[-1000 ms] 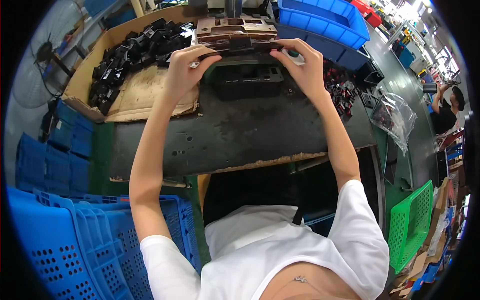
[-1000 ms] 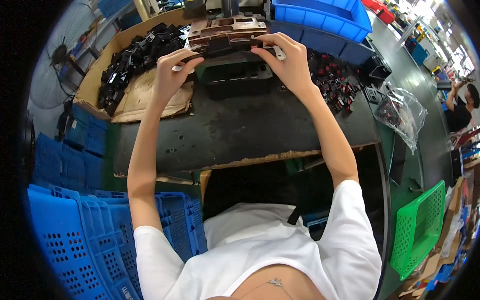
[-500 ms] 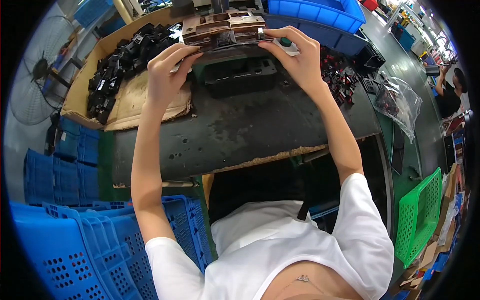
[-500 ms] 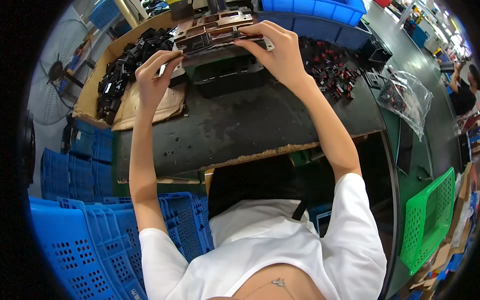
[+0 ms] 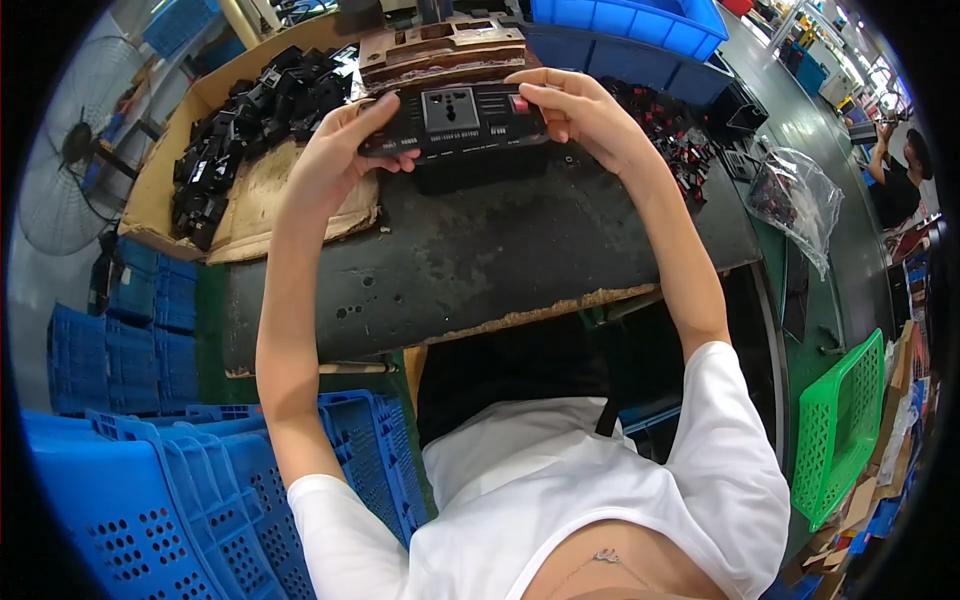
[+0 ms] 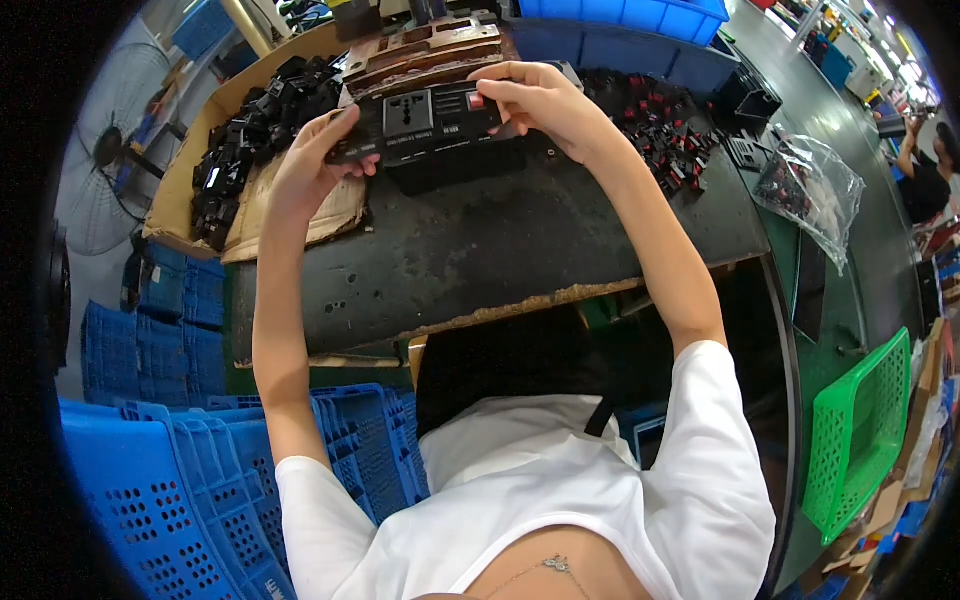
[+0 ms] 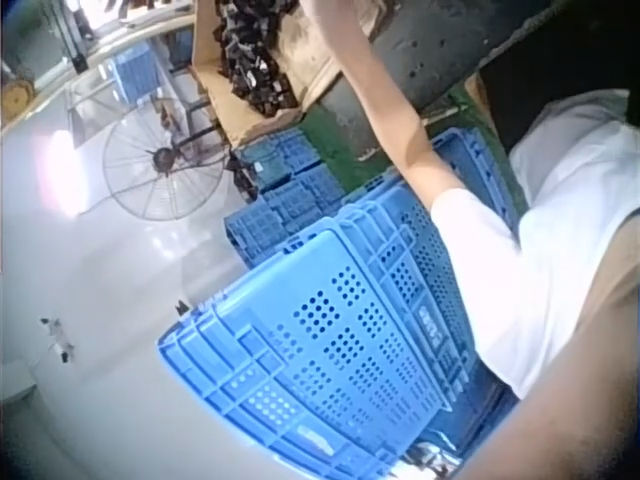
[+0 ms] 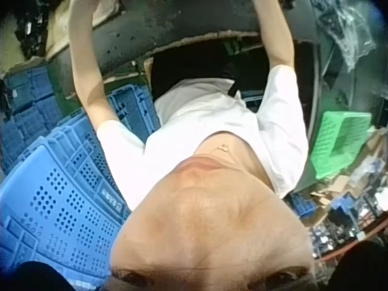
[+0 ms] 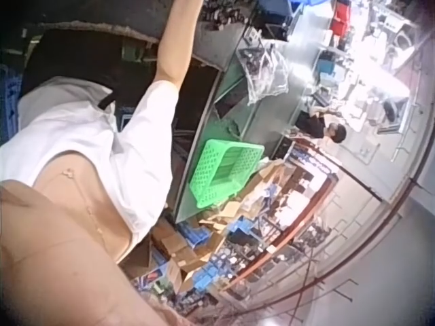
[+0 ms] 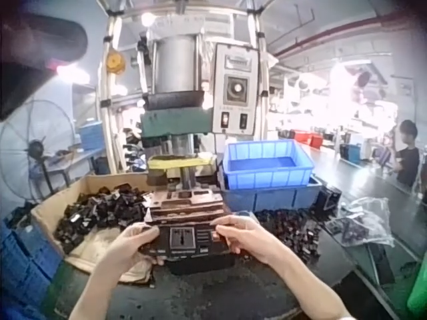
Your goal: Manually assembling and pressing internal components into the housing of a power strip using a specialized mounting press.
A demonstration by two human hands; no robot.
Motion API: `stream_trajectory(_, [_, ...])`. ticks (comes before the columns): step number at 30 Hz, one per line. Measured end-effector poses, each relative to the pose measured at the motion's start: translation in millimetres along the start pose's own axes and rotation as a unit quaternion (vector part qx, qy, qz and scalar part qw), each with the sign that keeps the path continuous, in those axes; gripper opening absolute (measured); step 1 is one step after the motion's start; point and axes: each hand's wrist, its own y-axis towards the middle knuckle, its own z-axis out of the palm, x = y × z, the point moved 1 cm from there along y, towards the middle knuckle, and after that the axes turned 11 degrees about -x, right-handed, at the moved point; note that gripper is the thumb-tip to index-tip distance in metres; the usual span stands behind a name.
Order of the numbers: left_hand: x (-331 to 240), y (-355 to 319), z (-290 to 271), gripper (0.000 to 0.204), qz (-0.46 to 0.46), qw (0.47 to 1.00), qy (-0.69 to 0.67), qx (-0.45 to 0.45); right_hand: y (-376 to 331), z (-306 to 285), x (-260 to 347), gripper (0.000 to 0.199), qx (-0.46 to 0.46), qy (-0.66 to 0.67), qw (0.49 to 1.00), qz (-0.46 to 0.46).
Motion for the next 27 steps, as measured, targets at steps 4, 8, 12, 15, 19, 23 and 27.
stream_trajectory(4, [-0.2,-6.7,8.7,0.054,-0.040,0.993,-0.093,-0.054,0.0,-0.2,-1.2,0.035,-0.007,0.124,0.991,0.049])
stream_trajectory(8, [13.3,3.4,1.0,0.056,-0.109,0.978,-0.179,-0.011,0.5,-1.7,-4.4,0.035,-0.001,0.175,0.983,0.057])
stream_trajectory(12, [19.1,8.6,-1.1,0.057,-0.139,0.962,-0.230,0.046,-1.2,1.8,-0.2,0.036,-0.007,0.199,0.977,0.074])
stream_trajectory(15, [20.2,8.2,-3.1,0.058,-0.129,0.964,-0.230,0.045,-2.7,5.8,0.9,0.036,-0.015,0.192,0.978,0.079])
stream_trajectory(19, [20.5,3.9,5.1,0.063,-0.101,0.950,-0.288,0.065,-1.8,5.1,-5.1,0.035,-0.051,0.152,0.984,0.073])
stream_trajectory(23, [22.0,4.9,12.5,0.064,-0.061,0.943,-0.322,0.055,-3.8,13.8,-5.3,0.035,-0.084,0.078,0.992,-0.051])
stream_trajectory(27, [28.7,7.7,13.6,0.056,0.039,0.974,-0.216,0.049,-3.9,20.5,-7.4,0.036,-0.108,-0.030,0.977,-0.182])
